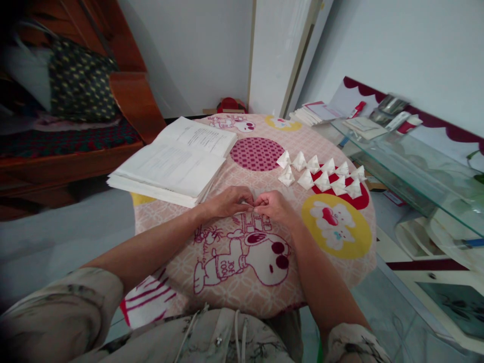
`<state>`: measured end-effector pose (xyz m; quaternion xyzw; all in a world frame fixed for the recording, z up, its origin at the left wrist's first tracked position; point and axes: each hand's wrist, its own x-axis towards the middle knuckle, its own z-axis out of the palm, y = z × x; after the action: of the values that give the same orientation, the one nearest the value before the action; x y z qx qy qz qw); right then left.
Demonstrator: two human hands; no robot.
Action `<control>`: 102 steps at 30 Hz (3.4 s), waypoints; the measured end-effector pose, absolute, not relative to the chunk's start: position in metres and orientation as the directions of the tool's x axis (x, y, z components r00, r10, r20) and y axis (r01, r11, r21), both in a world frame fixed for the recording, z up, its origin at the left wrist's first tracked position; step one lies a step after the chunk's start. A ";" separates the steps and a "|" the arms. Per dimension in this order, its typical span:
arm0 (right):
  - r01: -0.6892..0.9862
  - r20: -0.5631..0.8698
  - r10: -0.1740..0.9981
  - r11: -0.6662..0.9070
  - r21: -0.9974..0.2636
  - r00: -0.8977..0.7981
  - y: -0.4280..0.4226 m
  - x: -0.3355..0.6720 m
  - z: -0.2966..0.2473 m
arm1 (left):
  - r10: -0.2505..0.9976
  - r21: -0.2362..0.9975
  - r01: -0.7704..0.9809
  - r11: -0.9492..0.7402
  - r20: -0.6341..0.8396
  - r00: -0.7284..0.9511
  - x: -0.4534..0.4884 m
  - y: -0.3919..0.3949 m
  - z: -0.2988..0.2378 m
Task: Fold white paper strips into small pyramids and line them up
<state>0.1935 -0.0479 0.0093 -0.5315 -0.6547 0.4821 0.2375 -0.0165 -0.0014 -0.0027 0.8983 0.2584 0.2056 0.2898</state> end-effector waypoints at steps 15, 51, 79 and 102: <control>0.555 -0.178 0.949 -0.004 -0.832 -0.261 -0.045 0.187 0.005 | 0.719 0.495 0.586 -0.642 0.121 0.685 -0.030 -0.014 0.008; 0.660 -0.286 0.954 -0.159 -0.734 -0.088 -0.036 0.170 0.015 | 0.826 0.617 0.670 -0.412 -0.057 0.560 -0.036 -0.003 0.016; 0.492 -0.373 0.928 -0.315 -0.811 -0.020 -0.036 0.176 0.016 | 0.442 0.364 0.339 -0.867 0.249 0.862 -0.042 -0.019 0.002; 0.762 -0.297 0.945 -0.091 -0.641 -0.137 -0.035 0.171 0.019 | 0.378 0.371 0.244 -0.896 0.350 0.857 -0.042 -0.017 -0.002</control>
<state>0.1714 -0.0350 0.0190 -0.6446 -0.6621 0.3605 0.1266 -0.0424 -0.0170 -0.0021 0.9504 0.1637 0.2113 0.1590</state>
